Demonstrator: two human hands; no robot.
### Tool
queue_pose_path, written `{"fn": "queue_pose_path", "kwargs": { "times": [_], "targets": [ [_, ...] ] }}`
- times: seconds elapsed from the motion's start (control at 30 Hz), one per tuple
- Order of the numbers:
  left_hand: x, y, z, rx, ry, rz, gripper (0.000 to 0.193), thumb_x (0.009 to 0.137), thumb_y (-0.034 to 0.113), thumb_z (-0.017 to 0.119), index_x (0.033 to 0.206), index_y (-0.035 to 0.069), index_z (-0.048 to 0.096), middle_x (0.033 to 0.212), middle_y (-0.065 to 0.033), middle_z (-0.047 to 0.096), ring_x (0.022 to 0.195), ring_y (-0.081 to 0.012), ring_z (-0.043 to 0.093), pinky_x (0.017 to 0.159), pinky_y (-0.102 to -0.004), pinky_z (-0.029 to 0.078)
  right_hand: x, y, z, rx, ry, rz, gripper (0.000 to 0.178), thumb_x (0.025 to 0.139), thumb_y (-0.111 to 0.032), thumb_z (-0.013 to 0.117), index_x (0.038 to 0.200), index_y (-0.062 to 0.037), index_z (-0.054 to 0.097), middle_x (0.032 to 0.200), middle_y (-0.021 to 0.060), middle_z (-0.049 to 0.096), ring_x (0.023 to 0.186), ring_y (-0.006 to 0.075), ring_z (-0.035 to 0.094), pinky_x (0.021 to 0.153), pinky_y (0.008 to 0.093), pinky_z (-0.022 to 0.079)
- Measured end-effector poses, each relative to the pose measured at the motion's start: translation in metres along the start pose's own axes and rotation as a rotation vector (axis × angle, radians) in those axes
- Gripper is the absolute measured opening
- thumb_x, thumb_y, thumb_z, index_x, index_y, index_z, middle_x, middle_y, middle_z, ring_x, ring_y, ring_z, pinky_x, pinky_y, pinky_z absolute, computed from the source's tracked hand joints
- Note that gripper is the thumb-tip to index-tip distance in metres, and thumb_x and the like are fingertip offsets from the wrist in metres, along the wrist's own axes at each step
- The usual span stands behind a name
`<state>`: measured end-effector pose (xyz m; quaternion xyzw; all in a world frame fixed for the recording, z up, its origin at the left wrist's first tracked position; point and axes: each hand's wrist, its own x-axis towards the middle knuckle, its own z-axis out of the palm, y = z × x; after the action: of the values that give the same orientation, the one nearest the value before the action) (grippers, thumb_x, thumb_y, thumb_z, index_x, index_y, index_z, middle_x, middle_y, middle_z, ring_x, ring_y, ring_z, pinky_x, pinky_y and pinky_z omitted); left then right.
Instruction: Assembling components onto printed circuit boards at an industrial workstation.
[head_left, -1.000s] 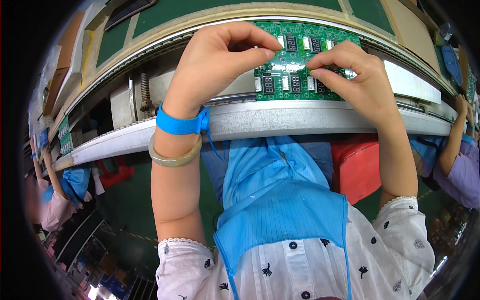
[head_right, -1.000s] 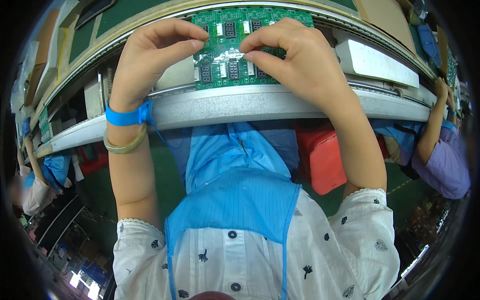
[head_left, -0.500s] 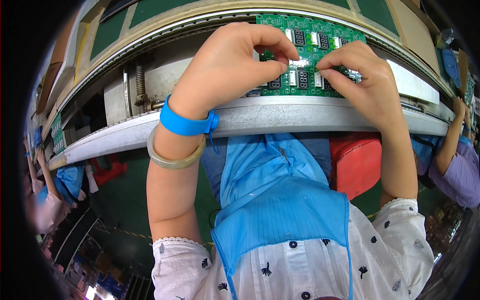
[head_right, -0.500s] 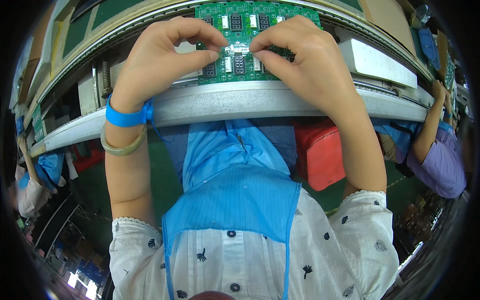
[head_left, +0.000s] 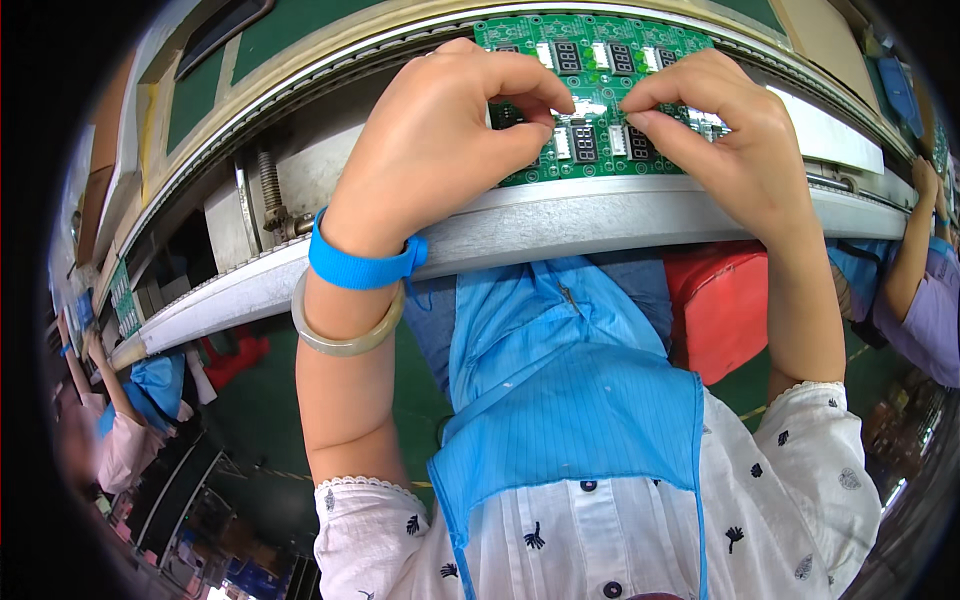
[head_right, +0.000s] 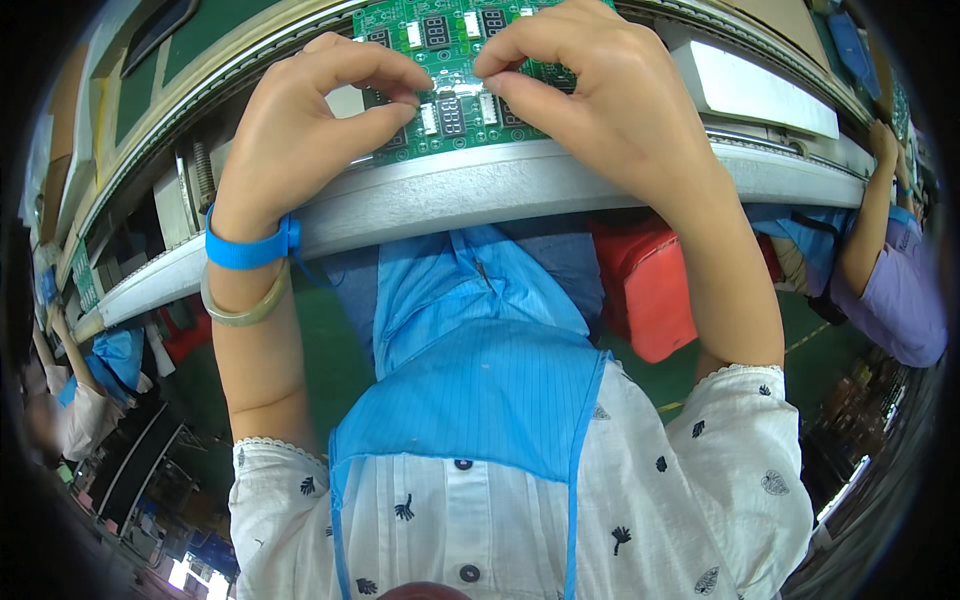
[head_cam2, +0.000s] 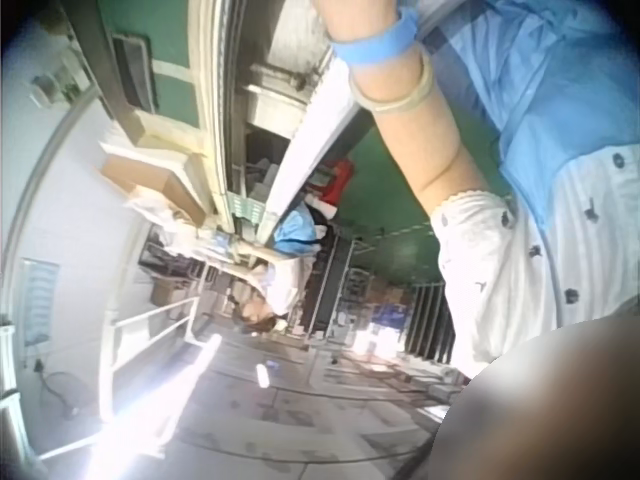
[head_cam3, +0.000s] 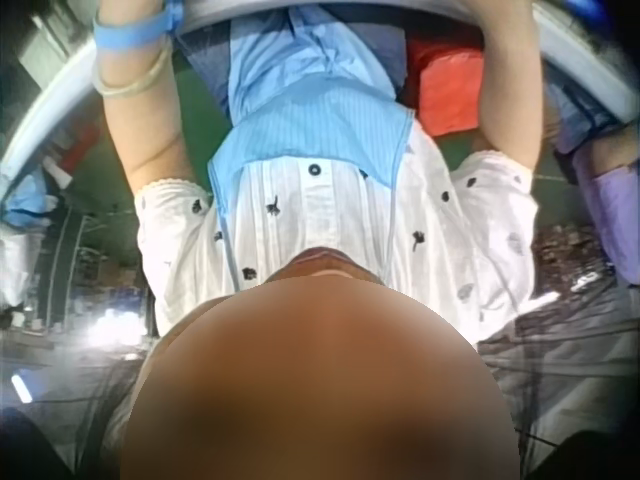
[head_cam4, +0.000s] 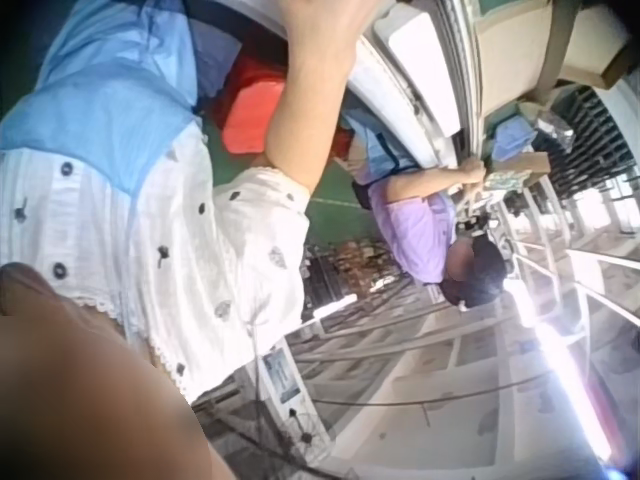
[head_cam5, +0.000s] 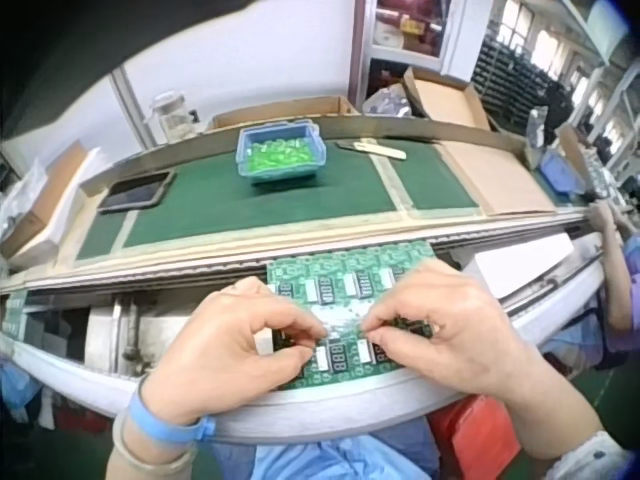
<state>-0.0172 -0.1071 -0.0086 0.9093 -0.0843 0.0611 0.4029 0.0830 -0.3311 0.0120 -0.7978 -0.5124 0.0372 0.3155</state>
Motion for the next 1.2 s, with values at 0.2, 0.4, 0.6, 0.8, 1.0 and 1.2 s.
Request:
{"fn": "queue_pose_path", "kwargs": {
  "times": [0.2, 0.4, 0.6, 0.8, 1.0, 1.2],
  "targets": [
    [0.001, 0.002, 0.0, 0.034, -0.004, 0.017, 0.023, 0.076, 0.005, 0.072, 0.099, 0.007, 0.075, 0.089, -0.0073, 0.07, 0.085, -0.0193, 0.066, 0.079, -0.0319, 0.052, -0.002, 0.0, -0.003, -0.009, 0.014, -0.013, 0.013, 0.08, -0.001, 0.071, 0.094, -0.0008, 0.072, 0.087, 0.0084, 0.069, 0.084, 0.0216, 0.065, 0.077, 0.032, 0.05],
    [0.001, 0.002, 0.0, -0.079, -0.057, -0.085, 0.027, 0.076, 0.003, 0.068, 0.104, 0.003, 0.07, 0.089, -0.0053, 0.07, 0.086, -0.0131, 0.067, 0.08, -0.028, 0.054, -0.004, 0.0, 0.001, 0.032, 0.032, 0.02, 0.015, 0.081, -0.001, 0.072, 0.096, -0.0016, 0.073, 0.088, 0.0078, 0.07, 0.085, 0.0202, 0.065, 0.076, 0.0315, 0.051],
    [0.003, 0.002, -0.001, -0.124, -0.09, -0.111, 0.029, 0.076, 0.002, 0.067, 0.105, 0.002, 0.069, 0.088, -0.0045, 0.07, 0.087, -0.0116, 0.067, 0.081, -0.0279, 0.054, -0.005, 0.001, 0.005, 0.024, 0.019, 0.021, 0.018, 0.08, 0.0, 0.072, 0.098, -0.0034, 0.075, 0.088, 0.008, 0.071, 0.085, 0.0199, 0.066, 0.076, 0.0307, 0.051],
    [0.005, 0.004, -0.002, -0.08, -0.108, -0.1, 0.029, 0.076, 0.003, 0.066, 0.105, 0.003, 0.069, 0.089, -0.0053, 0.07, 0.087, -0.0132, 0.068, 0.081, -0.0289, 0.054, -0.003, 0.001, 0.004, 0.002, 0.03, -0.025, 0.018, 0.078, 0.001, 0.072, 0.095, -0.0041, 0.076, 0.087, 0.0079, 0.072, 0.085, 0.0205, 0.066, 0.077, 0.0315, 0.052],
    [0.009, 0.003, -0.001, -0.048, -0.131, -0.09, 0.029, 0.076, 0.003, 0.067, 0.105, 0.003, 0.069, 0.091, -0.0064, 0.071, 0.088, -0.0145, 0.069, 0.081, -0.0295, 0.054, -0.003, 0.0, 0.003, -0.022, 0.036, -0.026, 0.018, 0.077, 0.001, 0.072, 0.094, -0.0041, 0.075, 0.087, 0.0074, 0.071, 0.086, 0.0204, 0.066, 0.077, 0.0315, 0.052],
    [0.004, -0.006, 0.006, -0.138, -0.003, 0.015, 0.022, 0.075, 0.005, 0.067, 0.097, 0.002, 0.069, 0.08, -0.0126, 0.071, 0.074, -0.0273, 0.069, 0.07, -0.035, 0.054, -0.002, -0.002, 0.008, -0.003, -0.002, 0.006, 0.019, 0.077, 0.0, 0.073, 0.095, -0.0044, 0.075, 0.085, 0.0068, 0.07, 0.086, 0.0202, 0.065, 0.079, 0.0318, 0.05]
  ]
}}
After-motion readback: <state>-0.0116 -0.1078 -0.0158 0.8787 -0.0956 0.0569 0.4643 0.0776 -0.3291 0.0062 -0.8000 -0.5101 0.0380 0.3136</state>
